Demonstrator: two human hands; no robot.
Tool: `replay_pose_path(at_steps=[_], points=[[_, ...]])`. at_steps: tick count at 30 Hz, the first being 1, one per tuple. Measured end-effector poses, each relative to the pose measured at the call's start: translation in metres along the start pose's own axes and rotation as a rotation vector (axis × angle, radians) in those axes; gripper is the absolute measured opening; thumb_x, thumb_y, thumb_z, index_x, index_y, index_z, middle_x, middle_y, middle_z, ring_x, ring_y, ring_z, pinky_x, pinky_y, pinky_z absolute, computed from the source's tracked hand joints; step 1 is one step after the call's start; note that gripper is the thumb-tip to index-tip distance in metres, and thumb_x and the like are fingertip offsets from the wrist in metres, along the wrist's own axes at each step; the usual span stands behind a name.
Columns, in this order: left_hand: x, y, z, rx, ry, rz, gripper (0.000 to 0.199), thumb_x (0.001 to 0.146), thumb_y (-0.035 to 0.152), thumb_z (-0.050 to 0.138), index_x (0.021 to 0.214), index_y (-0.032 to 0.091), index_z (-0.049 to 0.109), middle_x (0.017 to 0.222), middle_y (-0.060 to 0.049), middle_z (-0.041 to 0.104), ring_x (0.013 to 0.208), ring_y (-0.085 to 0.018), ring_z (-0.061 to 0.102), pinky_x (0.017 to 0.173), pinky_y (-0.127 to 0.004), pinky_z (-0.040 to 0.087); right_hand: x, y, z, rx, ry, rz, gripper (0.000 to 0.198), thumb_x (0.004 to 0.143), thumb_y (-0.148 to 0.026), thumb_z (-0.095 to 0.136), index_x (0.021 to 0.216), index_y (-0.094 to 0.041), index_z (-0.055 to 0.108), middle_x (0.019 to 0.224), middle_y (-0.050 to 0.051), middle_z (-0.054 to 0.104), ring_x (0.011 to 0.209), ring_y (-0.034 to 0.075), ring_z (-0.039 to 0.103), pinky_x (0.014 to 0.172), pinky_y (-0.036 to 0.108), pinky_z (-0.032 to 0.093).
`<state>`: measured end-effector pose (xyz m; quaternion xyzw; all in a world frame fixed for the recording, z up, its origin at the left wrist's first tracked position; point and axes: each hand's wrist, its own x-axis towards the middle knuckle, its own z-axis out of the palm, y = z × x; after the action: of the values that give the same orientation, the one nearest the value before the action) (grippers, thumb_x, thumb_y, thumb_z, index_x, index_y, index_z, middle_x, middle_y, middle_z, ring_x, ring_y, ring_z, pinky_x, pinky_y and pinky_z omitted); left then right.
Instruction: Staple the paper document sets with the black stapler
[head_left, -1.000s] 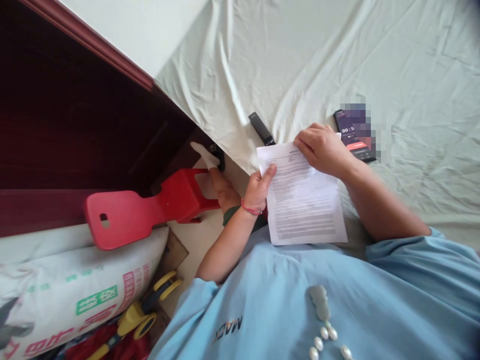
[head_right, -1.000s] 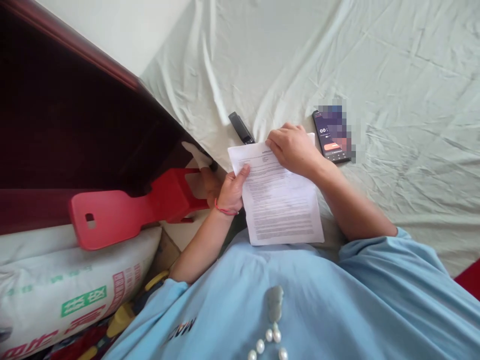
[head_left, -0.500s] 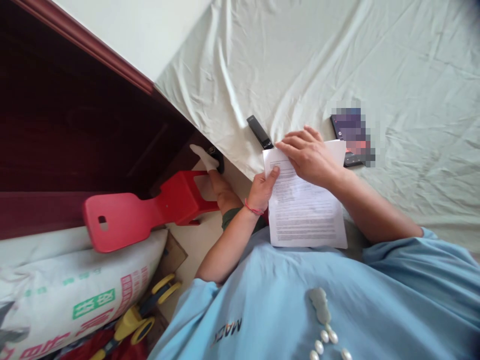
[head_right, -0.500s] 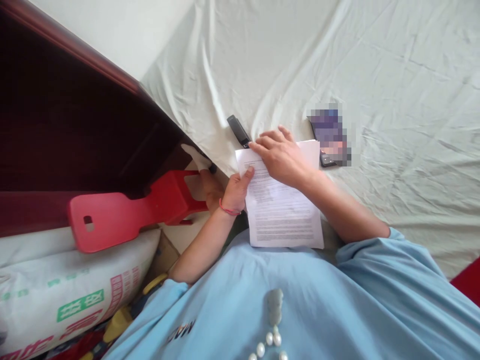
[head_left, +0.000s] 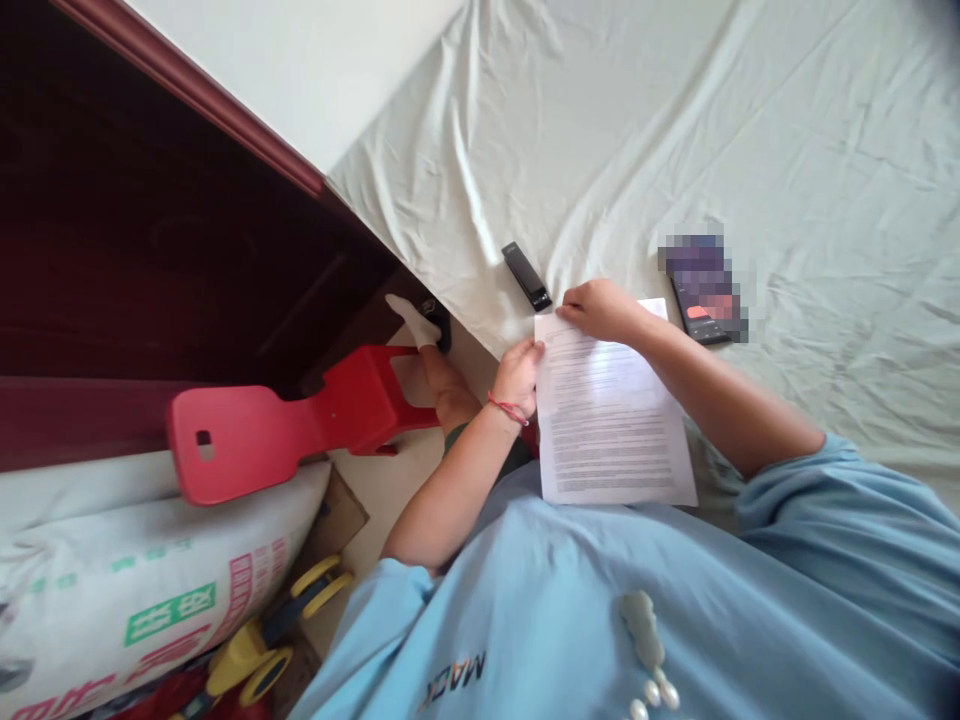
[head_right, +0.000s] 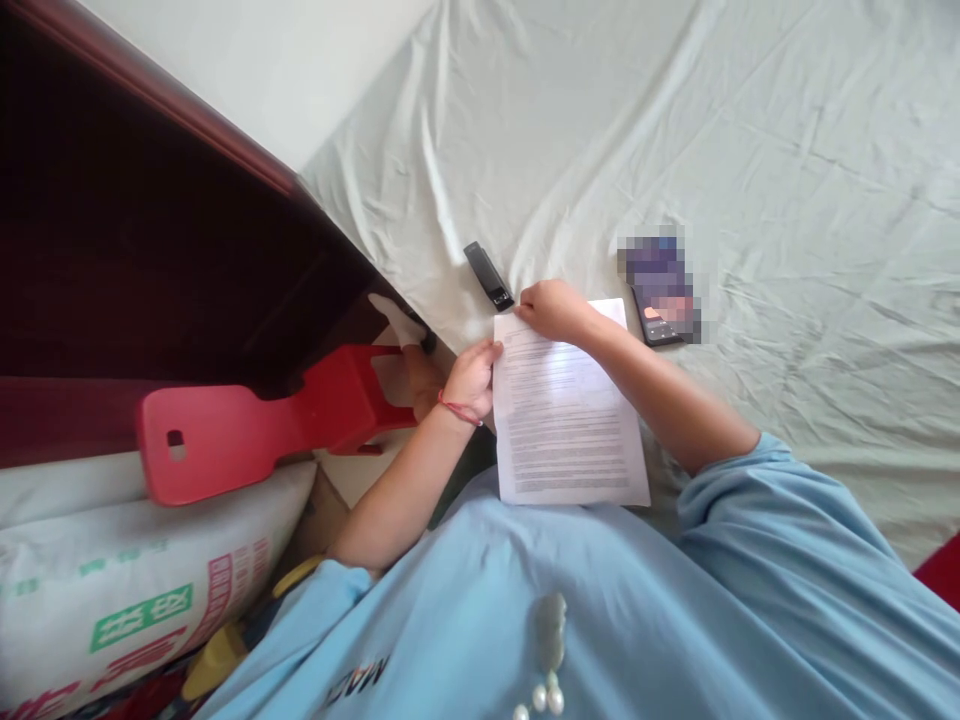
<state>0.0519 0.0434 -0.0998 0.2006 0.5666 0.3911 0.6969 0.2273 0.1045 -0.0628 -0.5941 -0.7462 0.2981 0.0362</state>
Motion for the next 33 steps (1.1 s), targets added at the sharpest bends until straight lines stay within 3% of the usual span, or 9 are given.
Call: replay_pose_path(at_steps=[2, 6, 12, 16, 21, 23, 25, 27, 33], points=[[0.000, 0.004, 0.003, -0.017, 0.052, -0.024, 0.005, 0.087, 0.012, 0.074, 0.084, 0.014, 0.071, 0.075, -0.004, 0.073, 0.085, -0.025, 0.078, 0.091, -0.040, 0.064, 0.007, -0.002, -0.001, -0.049, -0.026, -0.013, 0.036, 0.105, -0.030, 0.049, 0.102, -0.016, 0.082, 0.104, 0.014, 0.082, 0.094, 0.026, 0.069, 0.079, 0.036, 0.040], [0.005, 0.010, 0.009, -0.090, 0.106, -0.049, 0.011, 0.089, 0.007, 0.066, 0.081, 0.014, 0.067, 0.072, -0.005, 0.070, 0.088, -0.025, 0.078, 0.094, -0.042, 0.065, 0.022, -0.002, 0.001, -0.111, -0.011, -0.034, 0.040, 0.104, -0.033, 0.047, 0.109, -0.019, 0.084, 0.109, 0.013, 0.084, 0.099, 0.029, 0.073, 0.080, 0.038, 0.043], [0.031, 0.010, 0.014, -0.131, 0.173, -0.056, 0.015, 0.078, 0.009, 0.076, 0.086, 0.016, 0.065, 0.078, -0.006, 0.070, 0.098, -0.029, 0.079, 0.095, -0.044, 0.066, 0.053, 0.008, 0.006, -0.188, 0.069, -0.072, 0.039, 0.104, -0.032, 0.049, 0.104, -0.023, 0.087, 0.103, 0.014, 0.084, 0.110, 0.035, 0.072, 0.093, 0.048, 0.048], [0.038, 0.014, 0.020, -0.137, 0.161, -0.048, 0.015, 0.080, 0.005, 0.072, 0.081, 0.016, 0.062, 0.075, -0.005, 0.067, 0.097, -0.028, 0.079, 0.096, -0.043, 0.064, 0.061, 0.015, 0.006, -0.208, 0.124, -0.132, 0.038, 0.106, -0.033, 0.049, 0.101, -0.022, 0.085, 0.096, 0.014, 0.081, 0.115, 0.037, 0.067, 0.098, 0.051, 0.048], [0.030, 0.021, 0.031, -0.148, 0.199, -0.070, 0.021, 0.088, 0.001, 0.058, 0.074, 0.017, 0.059, 0.066, -0.003, 0.062, 0.082, -0.022, 0.076, 0.094, -0.041, 0.064, 0.040, 0.014, 0.013, -0.079, 0.334, -0.197, 0.046, 0.105, -0.019, 0.047, 0.140, -0.017, 0.075, 0.140, 0.018, 0.075, 0.135, 0.039, 0.061, 0.103, 0.053, 0.050], [0.027, 0.023, 0.033, -0.155, 0.197, -0.068, 0.022, 0.088, 0.001, 0.057, 0.073, 0.017, 0.058, 0.065, -0.003, 0.062, 0.078, -0.021, 0.074, 0.093, -0.041, 0.065, 0.029, 0.014, 0.020, -0.056, 0.384, -0.289, 0.061, 0.100, -0.007, 0.043, 0.155, -0.018, 0.065, 0.158, 0.015, 0.067, 0.150, 0.035, 0.054, 0.119, 0.057, 0.044], [0.027, 0.023, 0.035, -0.160, 0.190, -0.063, 0.022, 0.088, 0.001, 0.056, 0.072, 0.016, 0.059, 0.066, -0.004, 0.063, 0.075, -0.021, 0.073, 0.091, -0.041, 0.064, 0.020, 0.015, 0.026, -0.072, 0.364, -0.366, 0.072, 0.094, 0.000, 0.042, 0.162, -0.018, 0.058, 0.168, 0.012, 0.059, 0.161, 0.030, 0.046, 0.133, 0.061, 0.030], [0.028, 0.022, 0.034, -0.159, 0.184, -0.057, 0.023, 0.089, 0.002, 0.056, 0.072, 0.016, 0.060, 0.067, -0.004, 0.064, 0.074, -0.020, 0.072, 0.090, -0.039, 0.063, 0.014, 0.016, 0.032, -0.098, 0.338, -0.391, 0.077, 0.092, 0.003, 0.041, 0.165, -0.018, 0.055, 0.172, 0.011, 0.055, 0.166, 0.029, 0.041, 0.138, 0.066, 0.019], [0.039, 0.011, 0.026, -0.120, 0.150, -0.022, 0.012, 0.082, 0.006, 0.064, 0.076, 0.017, 0.060, 0.067, -0.002, 0.064, 0.076, -0.020, 0.070, 0.088, -0.038, 0.061, 0.003, 0.003, 0.044, -0.131, 0.392, -0.333, 0.073, 0.097, 0.001, 0.038, 0.165, -0.019, 0.055, 0.170, 0.014, 0.057, 0.170, 0.031, 0.033, 0.136, 0.075, 0.019]])
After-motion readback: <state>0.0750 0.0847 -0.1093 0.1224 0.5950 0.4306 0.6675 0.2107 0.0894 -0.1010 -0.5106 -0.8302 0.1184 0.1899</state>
